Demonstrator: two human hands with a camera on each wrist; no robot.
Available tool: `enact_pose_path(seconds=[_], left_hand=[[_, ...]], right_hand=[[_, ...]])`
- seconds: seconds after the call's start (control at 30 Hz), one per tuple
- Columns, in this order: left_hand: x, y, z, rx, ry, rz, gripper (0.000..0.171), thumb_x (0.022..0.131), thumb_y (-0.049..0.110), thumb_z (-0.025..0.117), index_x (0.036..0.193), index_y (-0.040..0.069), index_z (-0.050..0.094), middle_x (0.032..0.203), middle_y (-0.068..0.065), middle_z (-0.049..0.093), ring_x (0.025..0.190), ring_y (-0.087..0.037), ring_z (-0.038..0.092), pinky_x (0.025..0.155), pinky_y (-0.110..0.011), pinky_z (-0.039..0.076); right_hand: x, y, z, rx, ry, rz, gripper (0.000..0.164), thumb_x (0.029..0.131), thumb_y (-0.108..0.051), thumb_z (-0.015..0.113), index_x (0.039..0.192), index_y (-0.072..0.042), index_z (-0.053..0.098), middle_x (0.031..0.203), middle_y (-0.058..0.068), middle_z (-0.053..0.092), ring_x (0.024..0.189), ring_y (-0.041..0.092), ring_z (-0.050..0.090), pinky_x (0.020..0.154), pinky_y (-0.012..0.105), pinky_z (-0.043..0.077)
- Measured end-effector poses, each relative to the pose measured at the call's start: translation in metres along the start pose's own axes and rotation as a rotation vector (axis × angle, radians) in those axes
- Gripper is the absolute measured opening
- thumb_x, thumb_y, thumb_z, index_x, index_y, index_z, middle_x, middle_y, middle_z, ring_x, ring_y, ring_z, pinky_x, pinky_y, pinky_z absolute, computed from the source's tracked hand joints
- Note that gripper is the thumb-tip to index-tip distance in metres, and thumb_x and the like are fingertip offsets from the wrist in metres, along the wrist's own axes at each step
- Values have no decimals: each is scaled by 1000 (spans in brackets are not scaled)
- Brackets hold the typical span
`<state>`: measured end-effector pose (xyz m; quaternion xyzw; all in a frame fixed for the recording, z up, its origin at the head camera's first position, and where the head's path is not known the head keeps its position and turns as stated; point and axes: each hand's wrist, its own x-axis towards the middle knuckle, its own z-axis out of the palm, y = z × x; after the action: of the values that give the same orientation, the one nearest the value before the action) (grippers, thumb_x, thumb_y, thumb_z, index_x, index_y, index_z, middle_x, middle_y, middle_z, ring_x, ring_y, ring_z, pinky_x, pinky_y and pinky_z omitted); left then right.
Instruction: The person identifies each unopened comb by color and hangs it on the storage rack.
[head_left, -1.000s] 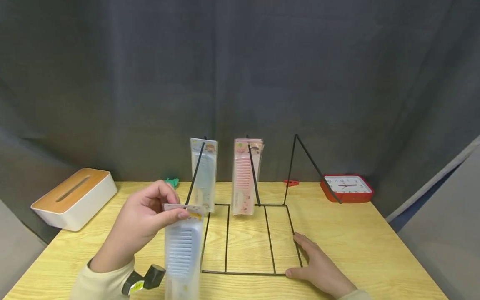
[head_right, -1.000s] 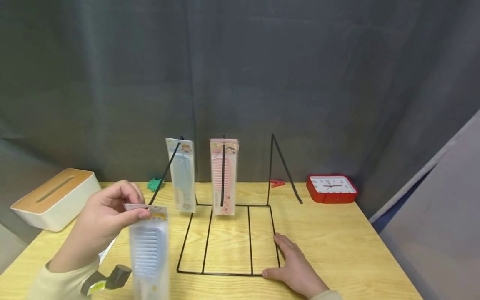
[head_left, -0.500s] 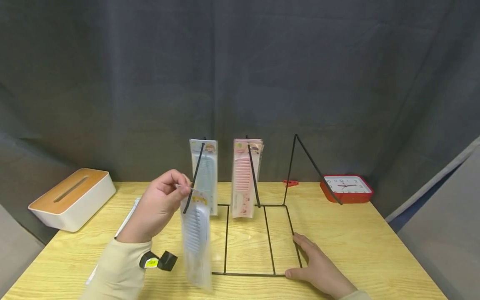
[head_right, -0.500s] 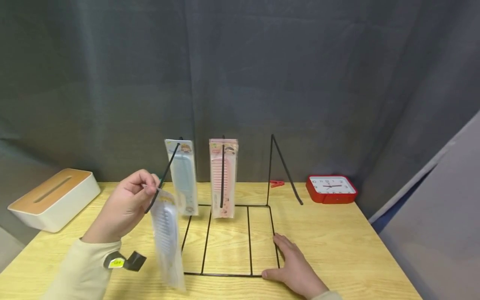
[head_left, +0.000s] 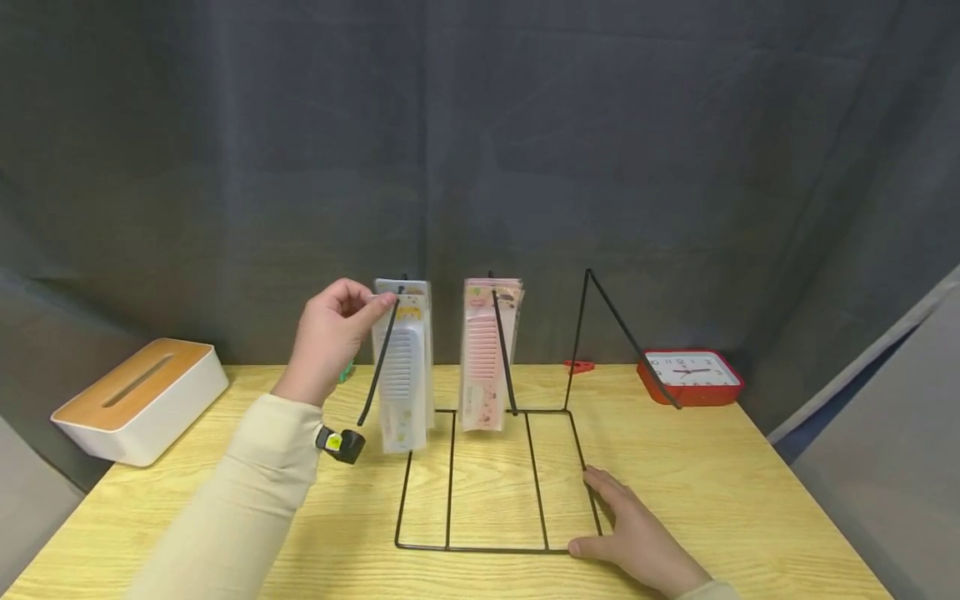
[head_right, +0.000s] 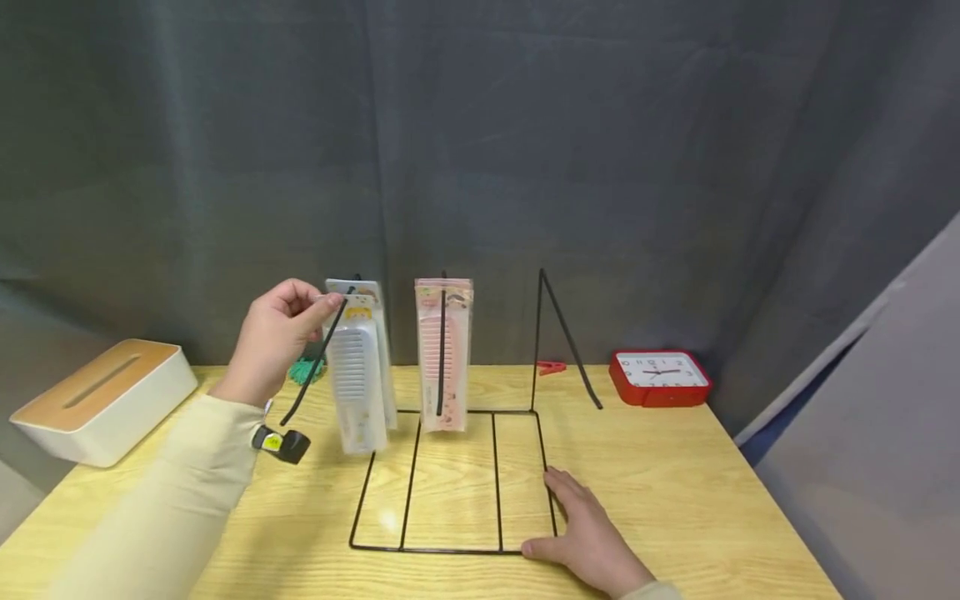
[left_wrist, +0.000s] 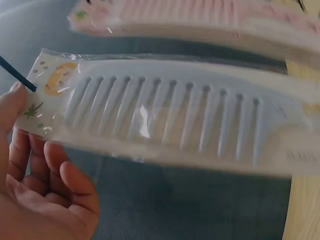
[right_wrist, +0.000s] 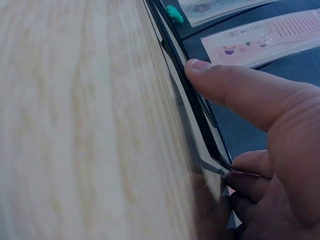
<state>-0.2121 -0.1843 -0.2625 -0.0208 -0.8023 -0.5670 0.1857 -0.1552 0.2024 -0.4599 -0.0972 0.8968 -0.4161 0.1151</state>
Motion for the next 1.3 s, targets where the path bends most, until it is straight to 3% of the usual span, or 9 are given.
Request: enact_pose_path(seconds=[0.13, 0.27, 0.43, 0.6, 0.77, 0.97, 1.17, 1.3], left_hand=[[11, -4, -5, 94, -3, 35, 45, 87, 52, 74, 100, 11, 60, 96, -4, 58, 89, -19, 53, 76, -32, 45], [18, -27, -20, 144, -23, 20, 50, 89, 57, 68, 103, 10, 60, 96, -5, 57, 88, -20, 51, 75, -34, 44], [18, -92, -49, 194, -53, -93, 51, 96, 56, 59, 111, 7, 59, 103, -8, 56, 90, -21, 51, 73, -32, 46], [7, -162, -78, 295, -84, -188, 47, 103, 43, 55, 127, 3, 55, 131, -19, 54, 114, -32, 54, 82, -39, 50], [-2, -206, -97, 376, -144, -286, 56, 103, 40, 54, 145, 5, 45, 153, -26, 36, 126, -44, 48, 92, -51, 46], [-11, -229, -109, 457, -185, -314, 56, 102, 31, 56, 148, 1, 39, 156, -30, 29, 142, -54, 23, 108, -67, 27], [-11, -239, -111, 581, -239, -293, 67, 97, 22, 61, 151, -4, 30, 149, -42, 28, 134, -59, 32, 103, -68, 33], [-11, -240, -114, 630, -269, -324, 78, 93, 25, 68, 151, -6, 27, 143, -43, 35, 123, -55, 44, 94, -62, 43]], right_hand=[[-1, 0, 0, 4, 5, 7, 109, 69, -45, 90, 155, -5, 35, 163, 21, 25, 148, 47, 18, 111, 70, 23], [-1, -1, 0, 16, 11, -2, 109, 69, -45, 90, 154, -4, 35, 162, 20, 26, 148, 46, 19, 112, 68, 22], [0, -2, 0, 16, 19, -17, 108, 70, -43, 90, 154, -2, 36, 162, 19, 27, 148, 45, 19, 113, 67, 22], [1, -1, 1, 20, 15, -3, 109, 69, -44, 90, 154, -3, 36, 162, 19, 27, 149, 44, 18, 114, 67, 21], [1, -1, 1, 26, 5, 7, 109, 70, -44, 90, 155, -3, 35, 163, 18, 26, 149, 45, 18, 113, 67, 21], [1, -2, 0, 25, 5, 2, 109, 70, -46, 89, 154, -4, 35, 163, 18, 27, 149, 44, 17, 114, 67, 20], [1, -2, 0, 9, 6, 11, 108, 70, -46, 90, 154, -4, 37, 162, 18, 27, 149, 43, 17, 114, 67, 21], [1, -3, 0, 1, 10, 6, 108, 70, -46, 89, 154, -4, 37, 162, 18, 28, 149, 43, 18, 114, 66, 21]])
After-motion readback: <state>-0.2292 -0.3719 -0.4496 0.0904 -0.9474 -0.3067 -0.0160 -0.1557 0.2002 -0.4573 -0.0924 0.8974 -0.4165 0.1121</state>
